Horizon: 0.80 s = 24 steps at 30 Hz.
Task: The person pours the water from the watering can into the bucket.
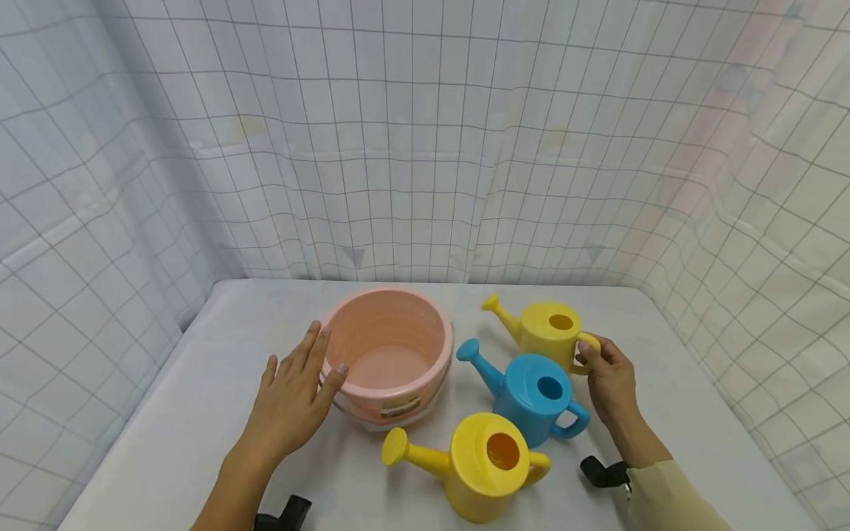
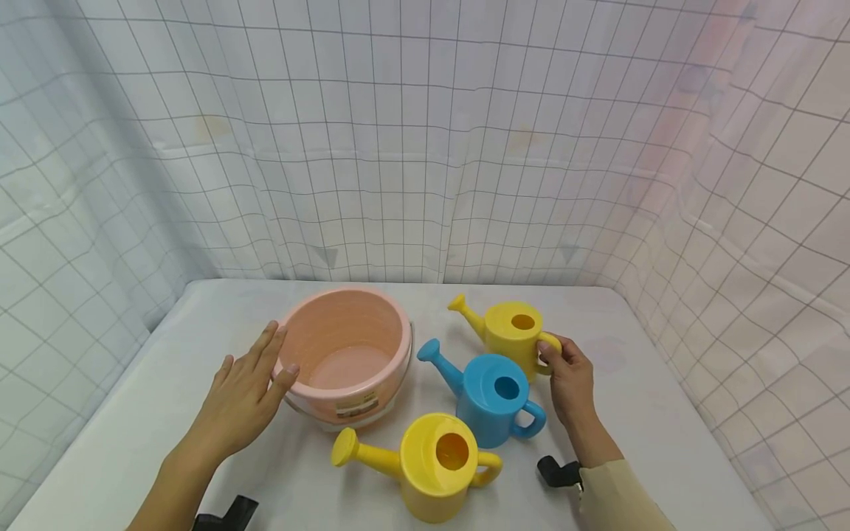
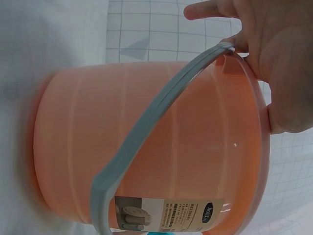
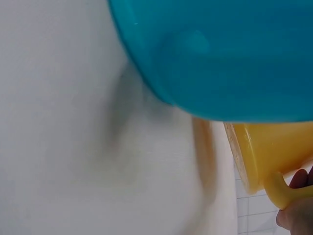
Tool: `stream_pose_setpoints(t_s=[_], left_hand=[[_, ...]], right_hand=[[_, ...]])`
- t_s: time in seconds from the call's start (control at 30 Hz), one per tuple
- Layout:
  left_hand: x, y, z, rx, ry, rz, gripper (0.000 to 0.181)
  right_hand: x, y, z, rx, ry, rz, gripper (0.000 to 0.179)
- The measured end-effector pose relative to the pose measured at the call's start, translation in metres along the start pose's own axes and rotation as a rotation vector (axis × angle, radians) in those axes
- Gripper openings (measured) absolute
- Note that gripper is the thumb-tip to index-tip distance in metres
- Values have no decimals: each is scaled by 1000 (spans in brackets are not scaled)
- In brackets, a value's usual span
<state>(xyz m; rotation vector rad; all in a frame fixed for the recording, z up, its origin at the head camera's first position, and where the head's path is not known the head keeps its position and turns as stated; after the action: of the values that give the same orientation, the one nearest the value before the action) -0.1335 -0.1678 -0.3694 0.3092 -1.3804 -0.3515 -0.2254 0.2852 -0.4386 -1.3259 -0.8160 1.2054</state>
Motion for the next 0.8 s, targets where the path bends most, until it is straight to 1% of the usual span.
stream_pose_setpoints(t_s=[0.3,0.43,0.63,0.8], left_hand=[[0,0,0,-4,2,-2,66],[0,0,0,-4,4,-4,66],[-1,0,0,-2,3,-3,66],[0,0,0,-2,2,1,67]], right_hand=[[-2,-20,3,43,-11,62,14],[-3,-32,4,68,-9,85,11],[-8,-52,4,96,-10,159,9],[-12,-66,4,126,-30,169,11]])
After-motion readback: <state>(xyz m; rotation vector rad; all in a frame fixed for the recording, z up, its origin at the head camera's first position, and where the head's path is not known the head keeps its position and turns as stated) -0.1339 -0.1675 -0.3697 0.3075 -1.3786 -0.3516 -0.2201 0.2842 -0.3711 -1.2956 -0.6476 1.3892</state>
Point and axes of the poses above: each hand's wrist, its own z-axis towards the middle knuckle, its own x-axis out of the back of the hand, y = z × x, the point moved 3 cm from there along z, towards the middle knuckle, and after that the axes turned 5 degrees about x, right-handed, at the moved point
